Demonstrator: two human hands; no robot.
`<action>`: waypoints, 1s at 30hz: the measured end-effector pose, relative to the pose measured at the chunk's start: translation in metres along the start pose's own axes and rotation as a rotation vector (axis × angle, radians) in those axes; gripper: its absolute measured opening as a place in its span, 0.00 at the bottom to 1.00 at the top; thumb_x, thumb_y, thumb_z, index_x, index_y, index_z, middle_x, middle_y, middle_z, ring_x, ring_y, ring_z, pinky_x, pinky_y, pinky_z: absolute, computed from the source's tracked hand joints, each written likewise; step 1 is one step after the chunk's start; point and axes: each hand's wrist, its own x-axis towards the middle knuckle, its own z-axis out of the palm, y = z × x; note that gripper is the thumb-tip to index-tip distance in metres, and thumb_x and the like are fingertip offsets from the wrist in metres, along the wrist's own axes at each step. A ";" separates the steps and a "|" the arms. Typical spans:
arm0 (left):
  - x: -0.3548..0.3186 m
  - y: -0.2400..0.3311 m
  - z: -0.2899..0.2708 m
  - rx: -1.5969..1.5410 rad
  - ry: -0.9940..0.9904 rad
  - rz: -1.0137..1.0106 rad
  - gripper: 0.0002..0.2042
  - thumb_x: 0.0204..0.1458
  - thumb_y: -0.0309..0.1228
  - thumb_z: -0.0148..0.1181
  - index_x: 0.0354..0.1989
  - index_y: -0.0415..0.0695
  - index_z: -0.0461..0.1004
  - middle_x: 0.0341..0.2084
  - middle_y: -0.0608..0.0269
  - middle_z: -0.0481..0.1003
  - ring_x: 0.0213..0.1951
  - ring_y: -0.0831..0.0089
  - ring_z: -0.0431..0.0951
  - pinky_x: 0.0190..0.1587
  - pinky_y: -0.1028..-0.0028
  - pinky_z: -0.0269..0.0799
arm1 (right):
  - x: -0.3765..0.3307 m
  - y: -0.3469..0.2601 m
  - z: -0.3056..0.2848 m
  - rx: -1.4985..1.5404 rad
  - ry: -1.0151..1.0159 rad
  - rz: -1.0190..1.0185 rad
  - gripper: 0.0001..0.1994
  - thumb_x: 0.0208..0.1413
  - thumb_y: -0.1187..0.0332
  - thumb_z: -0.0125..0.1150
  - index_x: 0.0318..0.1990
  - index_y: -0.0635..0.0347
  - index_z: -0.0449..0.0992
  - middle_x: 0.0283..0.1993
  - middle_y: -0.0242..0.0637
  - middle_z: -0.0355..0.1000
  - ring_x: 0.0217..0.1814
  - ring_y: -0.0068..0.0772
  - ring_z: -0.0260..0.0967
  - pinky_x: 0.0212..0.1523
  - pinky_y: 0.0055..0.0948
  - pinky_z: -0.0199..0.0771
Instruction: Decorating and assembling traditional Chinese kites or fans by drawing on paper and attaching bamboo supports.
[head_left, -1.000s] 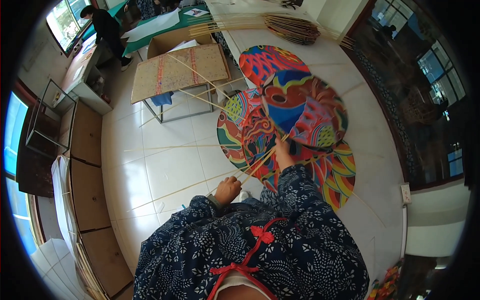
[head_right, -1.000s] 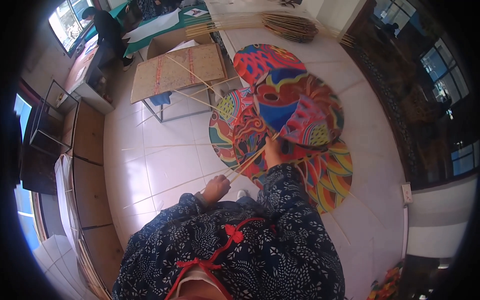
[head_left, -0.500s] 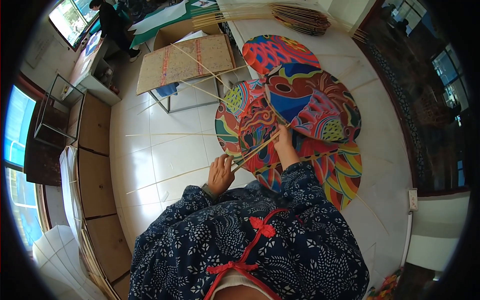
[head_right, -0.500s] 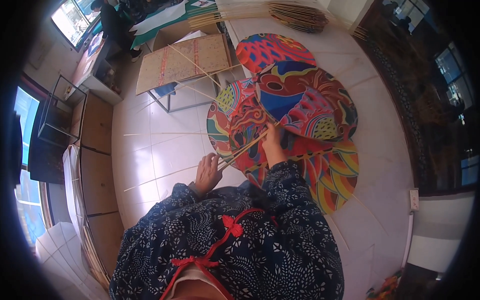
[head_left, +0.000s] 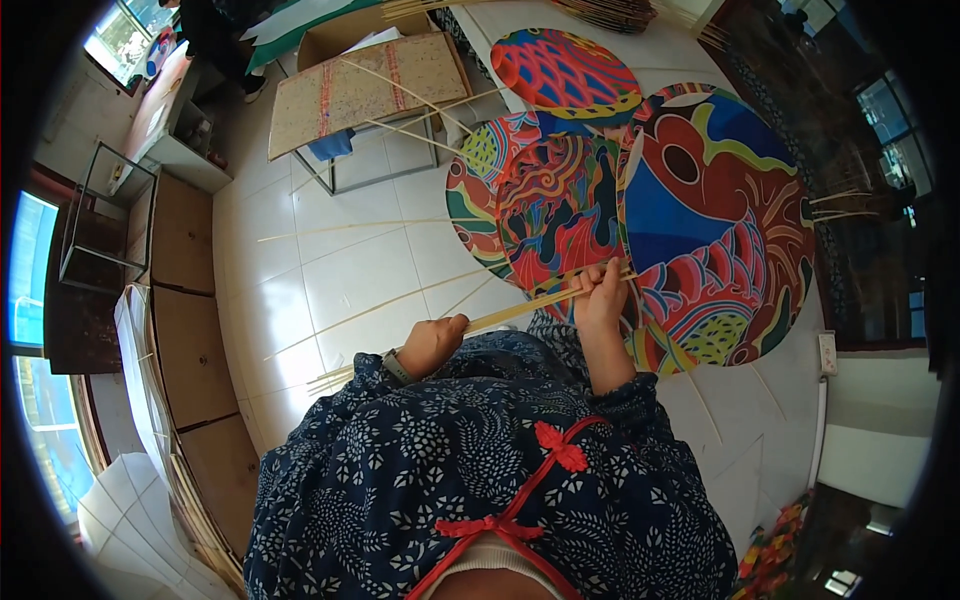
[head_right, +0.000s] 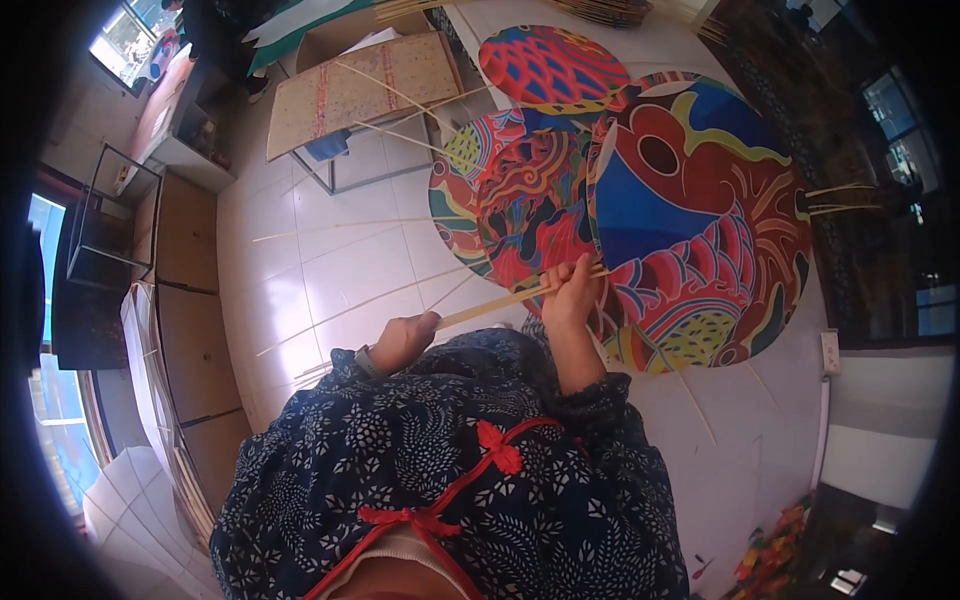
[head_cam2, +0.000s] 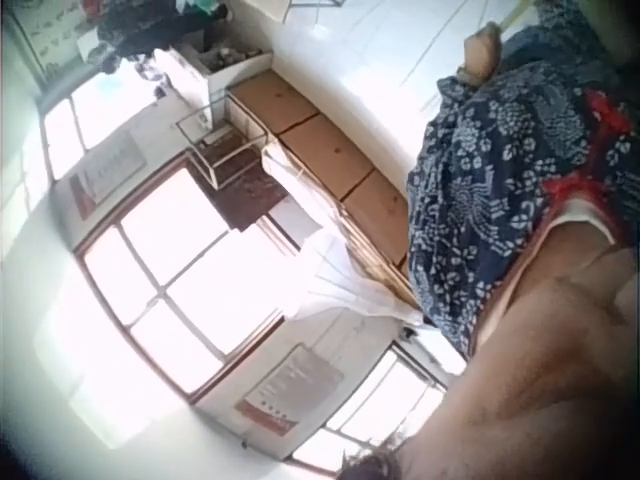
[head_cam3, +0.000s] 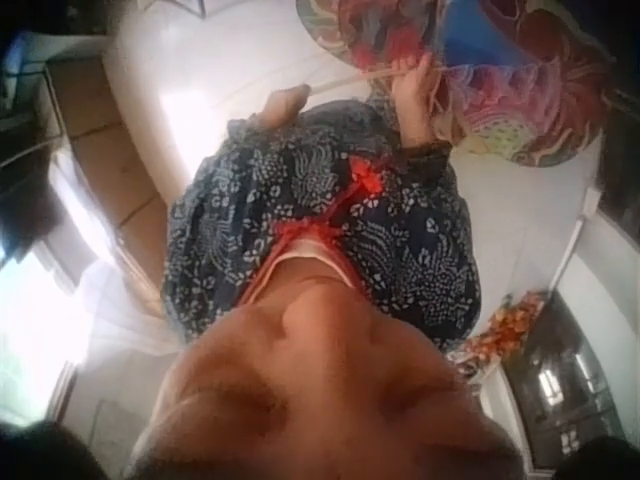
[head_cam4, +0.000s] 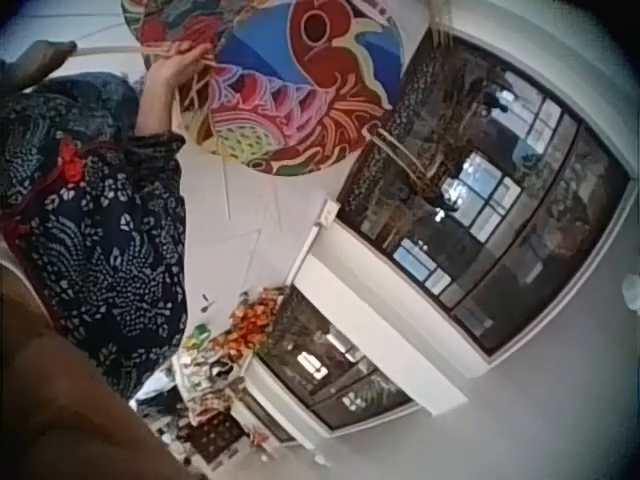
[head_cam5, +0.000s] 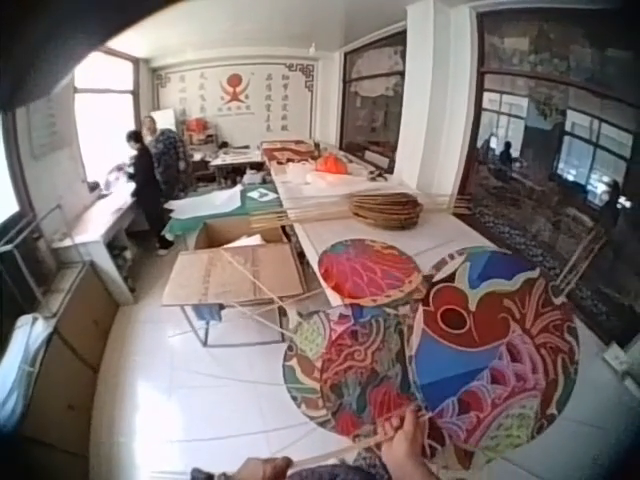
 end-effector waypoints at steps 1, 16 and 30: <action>-0.009 -0.002 -0.001 -0.006 -0.004 0.001 0.07 0.45 0.23 0.50 0.34 0.42 0.66 0.19 0.53 0.71 0.20 0.52 0.72 0.22 0.62 0.68 | -0.009 0.005 -0.001 0.000 -0.013 0.006 0.12 0.60 0.59 0.47 0.28 0.51 0.57 0.17 0.27 0.52 0.15 0.21 0.46 0.20 0.26 0.53; -0.077 -0.129 -0.035 0.724 0.282 -0.162 0.22 0.44 0.20 0.47 0.51 0.44 0.66 0.37 0.51 0.72 0.43 0.54 0.72 0.51 0.61 0.64 | 0.033 0.196 -0.016 -0.128 0.017 0.440 0.11 0.58 0.59 0.48 0.36 0.56 0.62 0.30 0.38 0.68 0.30 0.35 0.68 0.36 0.38 0.70; -0.036 -0.019 -0.123 0.179 -0.069 -0.242 0.03 0.47 0.29 0.53 0.28 0.44 0.70 0.21 0.58 0.71 0.26 0.59 0.74 0.27 0.65 0.70 | -0.020 0.054 0.027 0.082 -0.192 0.547 0.11 0.56 0.60 0.51 0.35 0.60 0.68 0.37 0.41 0.71 0.45 0.39 0.69 0.51 0.39 0.68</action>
